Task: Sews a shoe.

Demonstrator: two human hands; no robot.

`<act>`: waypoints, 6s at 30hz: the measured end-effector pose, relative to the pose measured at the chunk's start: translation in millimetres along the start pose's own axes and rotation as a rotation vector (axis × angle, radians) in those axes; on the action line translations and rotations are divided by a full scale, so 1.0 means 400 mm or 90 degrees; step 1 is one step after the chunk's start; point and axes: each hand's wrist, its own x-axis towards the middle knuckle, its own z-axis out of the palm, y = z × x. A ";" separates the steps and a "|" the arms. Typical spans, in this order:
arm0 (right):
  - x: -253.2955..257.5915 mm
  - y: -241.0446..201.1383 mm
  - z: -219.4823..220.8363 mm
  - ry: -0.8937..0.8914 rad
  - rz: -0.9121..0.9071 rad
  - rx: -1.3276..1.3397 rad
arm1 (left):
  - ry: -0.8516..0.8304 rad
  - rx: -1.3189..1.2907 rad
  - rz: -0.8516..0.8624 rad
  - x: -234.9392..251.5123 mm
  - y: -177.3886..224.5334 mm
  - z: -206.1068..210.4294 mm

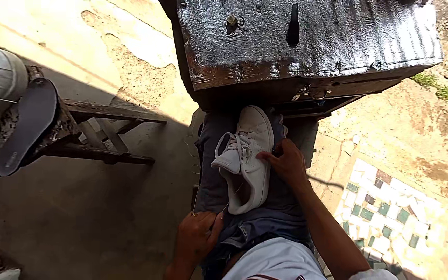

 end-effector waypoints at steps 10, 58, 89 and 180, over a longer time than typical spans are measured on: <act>0.010 -0.011 -0.028 -0.098 0.054 0.088 | 0.026 -0.090 -0.029 -0.066 0.019 0.000; -0.018 0.069 -0.126 -0.303 -0.050 0.006 | -0.315 -0.848 -0.347 0.398 0.086 0.064; -0.013 -0.047 -0.208 -0.067 -0.356 -0.018 | -0.214 0.083 -0.614 -0.069 -0.298 -0.158; -0.047 0.160 -0.078 -0.022 -0.219 0.228 | 0.025 0.085 0.066 0.279 0.139 0.120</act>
